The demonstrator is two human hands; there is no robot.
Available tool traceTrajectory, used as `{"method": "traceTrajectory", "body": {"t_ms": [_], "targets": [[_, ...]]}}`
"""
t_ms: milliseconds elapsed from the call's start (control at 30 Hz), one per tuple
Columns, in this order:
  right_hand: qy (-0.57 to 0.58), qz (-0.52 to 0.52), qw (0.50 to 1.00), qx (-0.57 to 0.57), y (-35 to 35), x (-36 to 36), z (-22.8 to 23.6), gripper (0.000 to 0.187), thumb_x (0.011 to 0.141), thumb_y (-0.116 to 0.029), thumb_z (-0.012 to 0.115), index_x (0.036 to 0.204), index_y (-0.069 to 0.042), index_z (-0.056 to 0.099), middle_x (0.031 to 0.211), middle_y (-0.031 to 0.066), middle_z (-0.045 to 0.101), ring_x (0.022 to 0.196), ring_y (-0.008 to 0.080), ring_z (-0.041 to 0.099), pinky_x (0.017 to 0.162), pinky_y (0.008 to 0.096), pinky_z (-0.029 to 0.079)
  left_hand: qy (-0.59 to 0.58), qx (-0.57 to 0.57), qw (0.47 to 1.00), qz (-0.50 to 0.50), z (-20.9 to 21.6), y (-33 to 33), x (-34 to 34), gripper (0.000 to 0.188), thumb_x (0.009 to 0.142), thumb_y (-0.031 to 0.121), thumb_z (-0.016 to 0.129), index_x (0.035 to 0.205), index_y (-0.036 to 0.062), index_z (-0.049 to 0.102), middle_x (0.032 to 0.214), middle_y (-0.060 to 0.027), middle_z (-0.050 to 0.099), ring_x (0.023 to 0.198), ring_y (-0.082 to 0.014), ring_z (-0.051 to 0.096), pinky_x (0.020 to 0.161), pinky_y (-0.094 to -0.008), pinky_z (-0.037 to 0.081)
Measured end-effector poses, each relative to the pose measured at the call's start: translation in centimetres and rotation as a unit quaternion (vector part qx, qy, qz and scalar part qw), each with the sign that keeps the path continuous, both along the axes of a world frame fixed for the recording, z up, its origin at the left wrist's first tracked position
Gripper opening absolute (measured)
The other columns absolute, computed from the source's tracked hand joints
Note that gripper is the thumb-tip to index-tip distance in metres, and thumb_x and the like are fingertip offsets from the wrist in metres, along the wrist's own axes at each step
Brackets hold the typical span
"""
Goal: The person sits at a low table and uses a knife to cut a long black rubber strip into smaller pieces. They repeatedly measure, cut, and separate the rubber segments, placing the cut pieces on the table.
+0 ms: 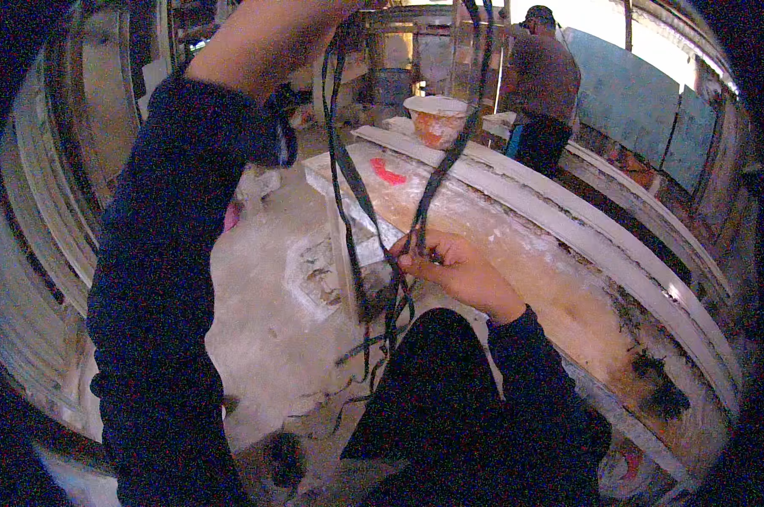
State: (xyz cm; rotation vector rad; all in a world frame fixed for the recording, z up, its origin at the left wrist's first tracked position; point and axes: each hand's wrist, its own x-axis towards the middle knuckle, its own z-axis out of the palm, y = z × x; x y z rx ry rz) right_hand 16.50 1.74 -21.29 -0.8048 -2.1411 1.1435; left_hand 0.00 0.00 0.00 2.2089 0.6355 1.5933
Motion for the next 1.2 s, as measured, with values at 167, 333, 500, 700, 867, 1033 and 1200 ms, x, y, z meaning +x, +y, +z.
{"method": "traceTrajectory", "body": {"t_ms": [167,333,500,700,867,1033,1200], "targets": [[0.164,-0.077,0.981,-0.074,0.2,2.3,-1.1,0.039,0.088,-0.039,0.039,0.103,-0.005,0.047,0.080,0.0004,0.053,0.075,0.0110,0.051,0.073,0.0257,0.041,-0.050,-0.048,0.987,-0.147,1.0,4.1,3.2,0.022,0.087,0.012,0.045,0.104,0.0010,0.054,0.058,0.0038,0.045,0.044,-0.0034,0.035,0.040,-0.0176,0.029],[0.124,-0.097,0.984,-0.078,0.4,6.3,-1.5,0.040,0.088,-0.041,0.036,0.102,-0.006,0.050,0.069,0.0012,0.051,0.064,0.0109,0.051,0.064,0.0237,0.041,-0.130,-0.066,0.984,-0.098,1.8,8.2,6.9,0.019,0.085,0.011,0.048,0.098,0.0003,0.056,0.057,0.0026,0.044,0.042,-0.0047,0.035,0.037,-0.0173,0.031],[0.179,-0.175,0.966,-0.070,0.3,12.2,0.1,0.032,0.087,-0.035,0.043,0.095,-0.006,0.054,0.063,-0.0020,0.047,0.054,0.0071,0.046,0.060,0.0216,0.043,-0.155,-0.032,0.985,-0.069,2.8,11.6,8.1,0.019,0.085,0.011,0.048,0.096,-0.0007,0.057,0.056,0.0030,0.043,0.045,-0.0056,0.040,0.039,-0.0182,0.031],[0.082,-0.331,0.938,0.054,-0.6,18.5,2.5,0.025,0.086,-0.030,0.048,0.091,-0.006,0.053,0.073,-0.0009,0.055,0.072,0.0090,0.053,0.066,0.0230,0.044,-0.049,-0.038,0.995,-0.083,1.3,15.4,6.1,0.023,0.083,0.015,0.049,0.104,0.0063,0.055,0.070,0.0018,0.048,0.053,-0.0052,0.044,0.043,-0.0177,0.036],[0.130,-0.358,0.925,0.012,-2.2,21.9,4.2,0.028,0.088,-0.035,0.042,0.093,-0.008,0.050,0.074,0.0022,0.055,0.065,0.0114,0.056,0.060,0.0239,0.045,0.018,-0.076,0.995,-0.061,1.7,16.7,6.0,0.028,0.081,0.024,0.056,0.108,0.0157,0.056,0.083,0.0053,0.051,0.056,-0.0004,0.040,0.043,-0.0140,0.033],[0.114,-0.337,0.934,0.040,-2.0,20.3,4.2,0.027,0.087,-0.033,0.043,0.102,-0.010,0.046,0.084,0.0050,0.054,0.078,0.0145,0.055,0.068,0.0276,0.045,-0.094,-0.112,0.965,-0.217,1.1,16.3,6.2,0.025,0.082,0.017,0.053,0.105,0.0070,0.056,0.081,0.0041,0.051,0.057,-0.0017,0.043,0.042,-0.0122,0.034],[0.110,-0.460,0.814,0.338,-1.9,14.0,1.2,0.049,0.082,-0.026,0.054,0.124,-0.010,0.033,0.119,0.0085,0.039,0.102,0.0186,0.042,0.082,0.0315,0.038,-0.076,-0.126,0.919,-0.367,3.0,17.5,8.1,0.025,0.084,0.009,0.047,0.107,0.0015,0.050,0.090,-0.0041,0.054,0.072,-0.0098,0.053,0.061,-0.0196,0.047]]}}
